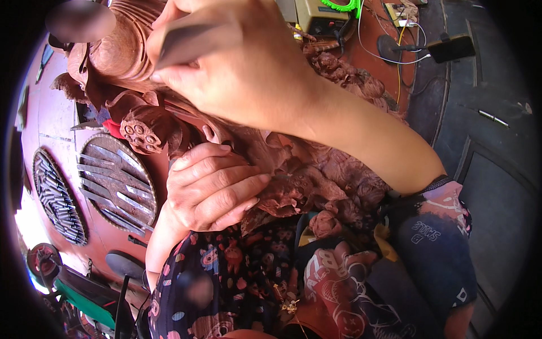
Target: The person carves a wooden sculpture of a figure using a chisel, focusing on refining the details of the garment folds and a lotus-like element. The person holds the sculpture steady with one hand while making precise cuts with the other.
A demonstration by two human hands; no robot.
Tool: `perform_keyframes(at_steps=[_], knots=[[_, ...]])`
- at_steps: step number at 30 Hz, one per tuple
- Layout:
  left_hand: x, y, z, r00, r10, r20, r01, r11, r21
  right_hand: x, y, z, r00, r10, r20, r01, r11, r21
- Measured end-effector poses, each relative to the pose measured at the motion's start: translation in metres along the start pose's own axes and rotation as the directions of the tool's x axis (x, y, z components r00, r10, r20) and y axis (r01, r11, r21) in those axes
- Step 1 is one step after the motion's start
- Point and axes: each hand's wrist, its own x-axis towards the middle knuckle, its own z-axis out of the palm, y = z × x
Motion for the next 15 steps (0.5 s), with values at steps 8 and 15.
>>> perform_keyframes(at_steps=[8,15], knots=[[-0.002,-0.001,-0.002,1.0,-0.012,0.012,0.012,1.0,0.007,0.012,-0.011,0.008,0.994,0.105,0.004,-0.104,0.991,-0.087],[-0.001,-0.001,0.001,1.0,0.0,-0.006,0.0,1.0,-0.001,-0.008,0.033,0.012,0.997,-0.047,-0.054,0.046,0.999,-0.017]])
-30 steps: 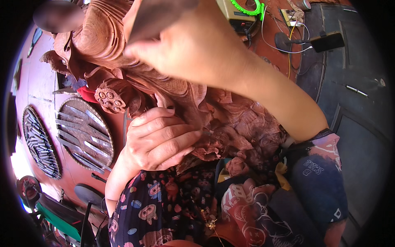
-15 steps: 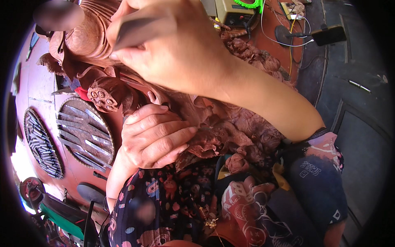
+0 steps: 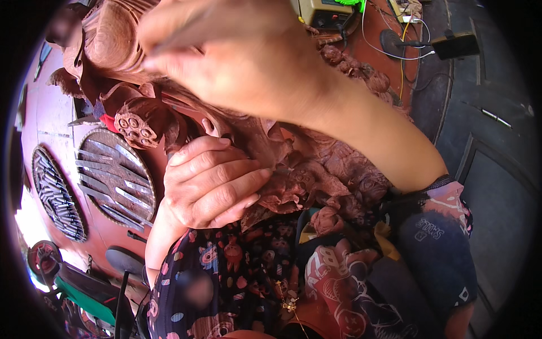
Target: The person carves a wooden sculpture of a figure using a chisel, focusing on refining the details of the garment folds and a lotus-like element. The person holds the sculpture steady with one hand while making precise cuts with the other.
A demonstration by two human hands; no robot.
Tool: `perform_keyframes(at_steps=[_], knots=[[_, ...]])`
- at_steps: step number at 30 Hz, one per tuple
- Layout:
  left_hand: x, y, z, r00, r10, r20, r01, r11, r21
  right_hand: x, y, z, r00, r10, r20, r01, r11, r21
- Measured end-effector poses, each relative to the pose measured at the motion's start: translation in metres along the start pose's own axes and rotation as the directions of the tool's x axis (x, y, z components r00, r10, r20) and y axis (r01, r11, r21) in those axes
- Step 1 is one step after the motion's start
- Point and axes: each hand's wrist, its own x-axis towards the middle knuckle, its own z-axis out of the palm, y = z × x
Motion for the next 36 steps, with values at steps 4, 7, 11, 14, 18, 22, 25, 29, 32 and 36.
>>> perform_keyframes(at_steps=[4,7,11,14,18,22,25,29,32,36], knots=[[0.001,0.001,-0.001,1.0,-0.004,0.008,0.004,1.0,0.002,0.01,-0.004,-0.007,0.998,-0.055,0.003,0.055,0.996,0.071],[0.001,0.002,-0.001,1.0,-0.011,0.006,0.011,1.0,0.0,0.009,0.001,-0.014,0.999,-0.034,-0.001,0.034,0.996,0.078],[-0.001,0.002,-0.002,1.0,-0.014,0.006,0.014,1.0,-0.006,0.017,0.003,-0.01,0.95,-0.263,-0.17,0.26,0.965,-0.041],[0.0,0.0,-0.003,1.0,0.0,0.004,0.0,1.0,-0.012,0.021,-0.005,-0.018,0.98,-0.199,0.019,0.199,0.966,-0.166],[-0.002,0.001,-0.001,1.0,0.009,0.018,-0.009,1.0,0.001,0.005,-0.021,-0.018,0.976,0.148,0.157,-0.131,0.984,-0.118],[-0.005,0.001,0.001,1.0,0.01,0.02,-0.011,1.0,0.013,-0.005,-0.03,-0.002,0.983,0.123,0.138,-0.092,0.973,-0.211],[-0.005,0.001,-0.003,0.999,0.003,0.045,-0.003,1.0,0.02,0.0,-0.025,-0.006,0.969,0.186,0.164,-0.163,0.976,-0.147],[-0.004,0.003,-0.003,0.999,0.005,0.035,-0.007,0.999,0.045,0.004,-0.029,-0.012,0.963,0.237,0.131,-0.228,0.97,-0.079],[-0.002,0.002,-0.002,0.999,0.011,0.03,-0.012,0.999,0.044,0.003,-0.025,-0.009,0.958,0.239,0.158,-0.23,0.97,-0.075],[-0.001,0.002,-0.001,1.0,-0.007,0.028,0.006,1.0,0.028,0.005,0.0,-0.007,0.999,0.052,0.009,-0.052,0.997,-0.064]])
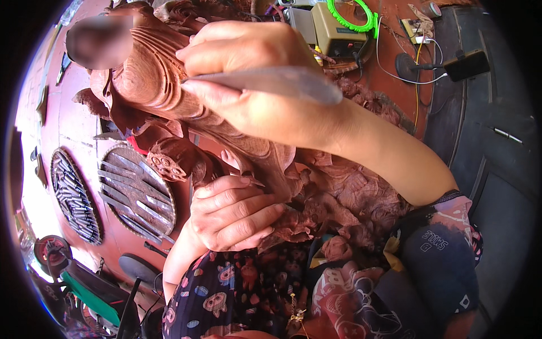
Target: The person carves a wooden sculpture of a figure using a chisel, focusing on refining the details of the garment folds and a lotus-like element. The person holds the sculpture steady with one hand while making precise cuts with the other.
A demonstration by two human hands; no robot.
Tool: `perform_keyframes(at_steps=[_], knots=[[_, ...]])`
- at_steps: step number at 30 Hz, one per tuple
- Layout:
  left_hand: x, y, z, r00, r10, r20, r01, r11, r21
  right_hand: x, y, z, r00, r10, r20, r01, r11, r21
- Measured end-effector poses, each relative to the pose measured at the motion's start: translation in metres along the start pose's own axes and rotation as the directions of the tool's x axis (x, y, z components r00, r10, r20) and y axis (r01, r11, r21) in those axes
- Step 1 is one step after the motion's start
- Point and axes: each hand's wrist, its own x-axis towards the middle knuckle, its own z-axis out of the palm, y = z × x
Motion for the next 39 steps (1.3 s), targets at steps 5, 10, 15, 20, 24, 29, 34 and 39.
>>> perform_keyframes(at_steps=[5,10,15,20,24,29,34,39], knots=[[0.0,-0.001,0.0,1.0,0.001,-0.008,-0.001,1.0,-0.011,0.003,-0.022,-0.008,0.97,0.157,0.183,-0.15,0.987,-0.052],[-0.001,0.0,0.001,1.0,-0.005,-0.004,0.005,1.0,-0.001,-0.003,-0.029,-0.005,0.975,0.167,0.149,-0.17,0.985,0.006],[-0.001,0.0,0.0,1.0,0.004,-0.011,-0.004,1.0,0.004,0.004,-0.008,-0.006,0.992,0.097,0.077,-0.1,0.995,0.026],[-0.002,-0.001,0.002,1.0,0.009,-0.019,-0.009,1.0,-0.002,-0.004,-0.03,0.0,0.971,0.176,0.163,-0.179,0.984,0.002],[-0.001,0.0,0.001,1.0,0.004,-0.026,-0.004,1.0,-0.016,0.004,-0.018,-0.01,0.981,0.136,0.142,-0.136,0.991,-0.009],[-0.002,-0.002,0.002,0.999,0.008,-0.031,-0.009,0.999,-0.036,-0.001,-0.023,-0.004,0.978,0.139,0.159,-0.138,0.99,-0.014],[-0.002,-0.001,0.001,1.0,0.004,-0.028,-0.006,0.998,-0.059,-0.001,-0.031,-0.005,0.979,0.144,0.147,-0.139,0.989,-0.042],[-0.001,-0.002,0.001,0.999,0.023,-0.037,-0.025,0.998,-0.054,0.006,-0.018,-0.014,0.973,0.135,0.189,-0.137,0.991,-0.005]])
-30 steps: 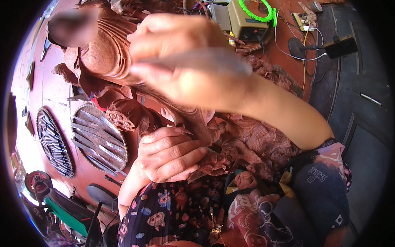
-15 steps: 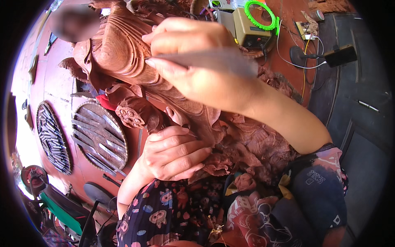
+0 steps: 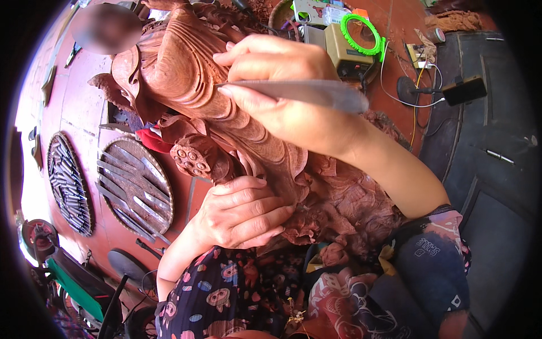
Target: The person carves a wooden sculpture of a figure using a chisel, focusing on refining the details of the garment folds and a lotus-like element. The person holds the sculpture steady with one hand while making precise cuts with the other.
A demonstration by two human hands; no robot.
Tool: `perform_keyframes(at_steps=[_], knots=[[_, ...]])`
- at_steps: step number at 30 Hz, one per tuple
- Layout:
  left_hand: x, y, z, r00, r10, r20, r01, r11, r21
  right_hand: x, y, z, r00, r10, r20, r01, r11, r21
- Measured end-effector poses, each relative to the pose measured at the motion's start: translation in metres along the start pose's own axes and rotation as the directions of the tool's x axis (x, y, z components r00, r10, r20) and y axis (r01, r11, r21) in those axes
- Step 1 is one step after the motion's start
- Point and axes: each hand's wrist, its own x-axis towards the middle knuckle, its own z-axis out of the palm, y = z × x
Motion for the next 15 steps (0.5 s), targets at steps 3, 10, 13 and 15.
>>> perform_keyframes(at_steps=[3,10,13,15], knots=[[-0.001,-0.001,0.001,1.0,0.003,-0.009,-0.003,1.0,0.008,-0.006,-0.014,0.012,1.0,0.002,-0.022,-0.002,1.0,-0.018],[0.001,-0.001,0.001,1.0,0.009,-0.007,-0.009,1.0,0.002,-0.007,-0.014,0.007,0.999,0.033,0.002,-0.033,0.999,0.016],[0.0,-0.002,0.001,1.0,0.012,-0.011,-0.012,1.0,-0.008,-0.003,-0.006,0.0,0.998,0.029,0.06,-0.028,0.999,-0.019],[0.001,-0.001,0.0,1.0,0.011,-0.015,-0.011,1.0,-0.003,0.001,0.005,-0.002,0.998,0.034,0.045,-0.037,0.997,0.064]])
